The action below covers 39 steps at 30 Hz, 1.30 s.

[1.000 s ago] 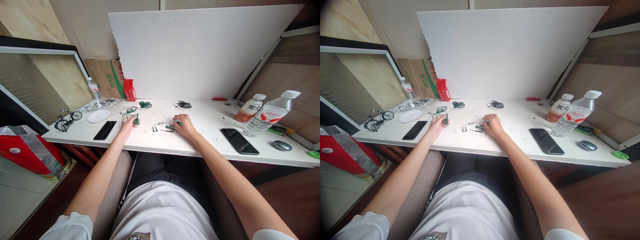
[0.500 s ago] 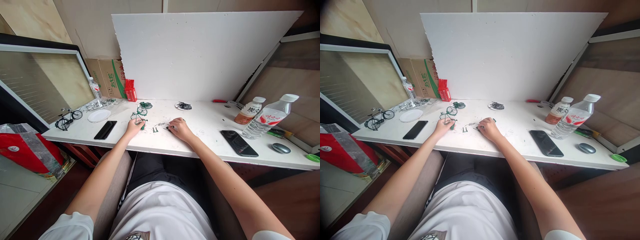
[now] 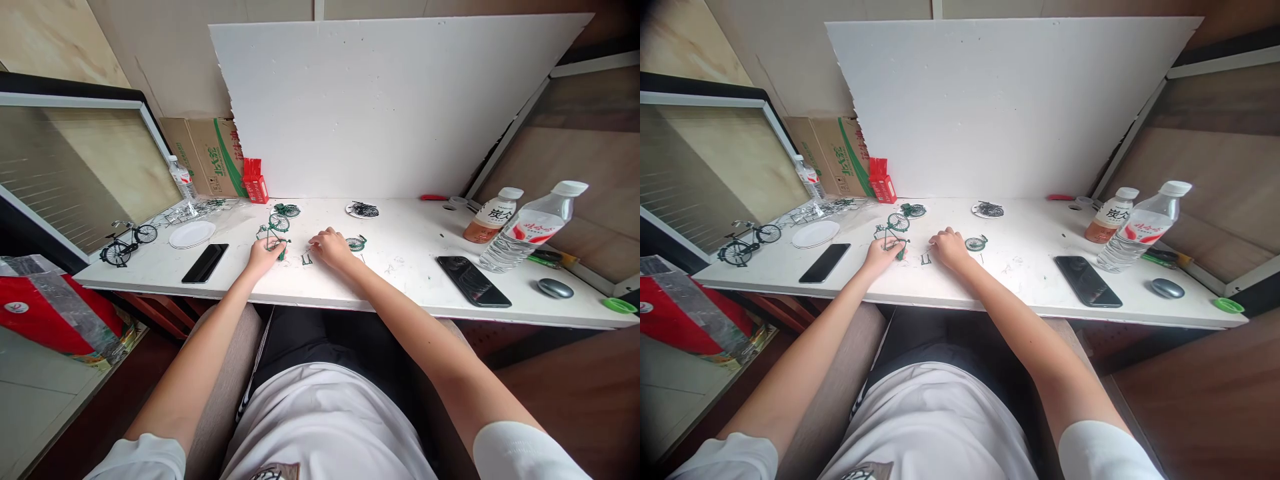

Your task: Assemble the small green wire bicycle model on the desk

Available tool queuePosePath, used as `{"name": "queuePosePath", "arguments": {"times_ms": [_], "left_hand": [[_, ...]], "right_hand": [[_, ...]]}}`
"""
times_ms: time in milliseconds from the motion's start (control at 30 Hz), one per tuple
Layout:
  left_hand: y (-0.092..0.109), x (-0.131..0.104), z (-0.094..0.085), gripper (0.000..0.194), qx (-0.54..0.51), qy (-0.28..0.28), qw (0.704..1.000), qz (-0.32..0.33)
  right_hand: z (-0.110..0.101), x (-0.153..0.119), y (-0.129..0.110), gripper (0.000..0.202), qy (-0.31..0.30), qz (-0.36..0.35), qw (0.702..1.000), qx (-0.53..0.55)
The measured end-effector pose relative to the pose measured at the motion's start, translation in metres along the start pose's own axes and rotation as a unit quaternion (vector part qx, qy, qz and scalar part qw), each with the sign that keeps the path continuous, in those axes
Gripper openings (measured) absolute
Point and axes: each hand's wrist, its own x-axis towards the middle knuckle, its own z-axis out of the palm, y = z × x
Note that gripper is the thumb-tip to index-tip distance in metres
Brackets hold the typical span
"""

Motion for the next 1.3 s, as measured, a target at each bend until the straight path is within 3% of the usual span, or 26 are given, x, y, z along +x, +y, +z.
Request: {"name": "queuePosePath", "arguments": {"times_ms": [233, 600, 800, 1100, 1300], "left_hand": [[0.006, -0.002, 0.002, 0.033, 0.02, -0.002, 1.0, 0.009], [0.005, -0.001, 0.002, 0.035, 0.028, 0.003, 1.0, 0.0], [0.004, -0.002, 0.002, 0.031, 0.03, 0.004, 0.999, 0.011], [0.002, -0.002, 0.003, 0.035, 0.02, 0.007, 1.0, 0.009], [0.006, -0.004, 0.004, 0.037, 0.022, 0.005, 1.0, 0.007]], "right_hand": [[0.002, 0.007, 0.002, 0.027, -0.026, -0.016, 1.0, -0.001], [0.019, 0.012, -0.002, 0.036, -0.014, -0.091, 0.988, -0.121], [0.022, 0.006, -0.002, 0.032, 0.012, -0.059, 0.993, -0.106], [0.009, -0.006, 0.017, 0.025, 0.059, 0.034, 0.996, 0.056], [0.007, -0.007, 0.016, 0.022, 0.02, 0.049, 0.997, 0.055]]}}
